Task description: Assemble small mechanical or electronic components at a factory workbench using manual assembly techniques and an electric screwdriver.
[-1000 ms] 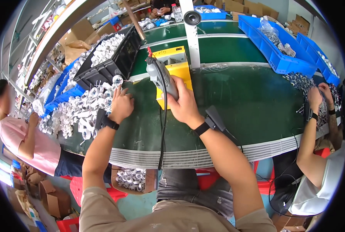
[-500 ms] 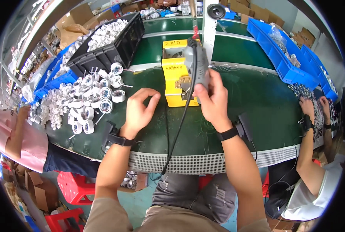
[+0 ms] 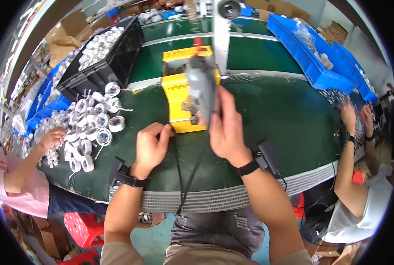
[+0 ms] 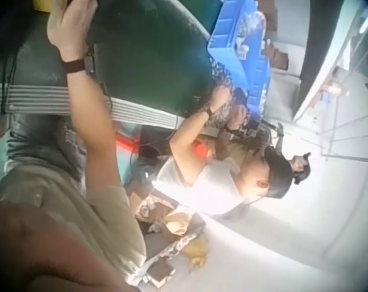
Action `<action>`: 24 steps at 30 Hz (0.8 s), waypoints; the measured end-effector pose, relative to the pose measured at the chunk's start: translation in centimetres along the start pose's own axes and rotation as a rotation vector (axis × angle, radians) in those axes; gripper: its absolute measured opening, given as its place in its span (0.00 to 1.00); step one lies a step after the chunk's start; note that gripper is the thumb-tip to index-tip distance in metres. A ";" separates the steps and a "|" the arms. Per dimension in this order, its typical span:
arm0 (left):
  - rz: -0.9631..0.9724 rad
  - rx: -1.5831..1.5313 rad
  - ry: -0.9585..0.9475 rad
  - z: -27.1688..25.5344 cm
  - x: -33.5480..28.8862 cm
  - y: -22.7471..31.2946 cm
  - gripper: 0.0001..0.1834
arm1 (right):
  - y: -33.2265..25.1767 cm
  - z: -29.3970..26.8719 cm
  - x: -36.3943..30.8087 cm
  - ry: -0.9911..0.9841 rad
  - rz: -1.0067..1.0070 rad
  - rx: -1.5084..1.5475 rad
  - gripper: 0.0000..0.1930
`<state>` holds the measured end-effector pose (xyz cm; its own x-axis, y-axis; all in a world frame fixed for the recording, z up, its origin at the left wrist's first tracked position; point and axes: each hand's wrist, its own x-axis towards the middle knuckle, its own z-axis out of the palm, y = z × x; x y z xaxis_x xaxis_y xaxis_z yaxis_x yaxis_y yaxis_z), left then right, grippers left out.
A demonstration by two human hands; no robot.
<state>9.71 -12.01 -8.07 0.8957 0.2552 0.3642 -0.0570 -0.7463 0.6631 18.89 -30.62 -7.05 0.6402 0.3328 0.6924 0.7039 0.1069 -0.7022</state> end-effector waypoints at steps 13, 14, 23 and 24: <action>0.295 -0.350 -0.148 0.6 -1.1 -0.2 0.08 | -1.2 -0.1 1.2 -0.339 0.257 0.249 0.25; 0.287 -0.352 -0.154 0.5 -1.0 0.0 0.08 | -1.2 -0.6 1.4 -0.383 0.240 0.218 0.24; 0.370 -0.329 -0.146 0.0 -1.0 0.0 0.30 | -2.0 -1.4 1.7 -0.418 0.291 0.379 0.32; 0.362 -0.327 -0.134 0.3 -1.1 -0.1 0.30 | -1.5 -1.2 1.4 -0.447 0.299 0.364 0.28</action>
<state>8.85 -12.39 -8.70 0.8403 -0.0815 0.5360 -0.4906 -0.5351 0.6878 19.12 -31.44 -4.84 0.5476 0.7467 0.3775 0.3155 0.2336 -0.9197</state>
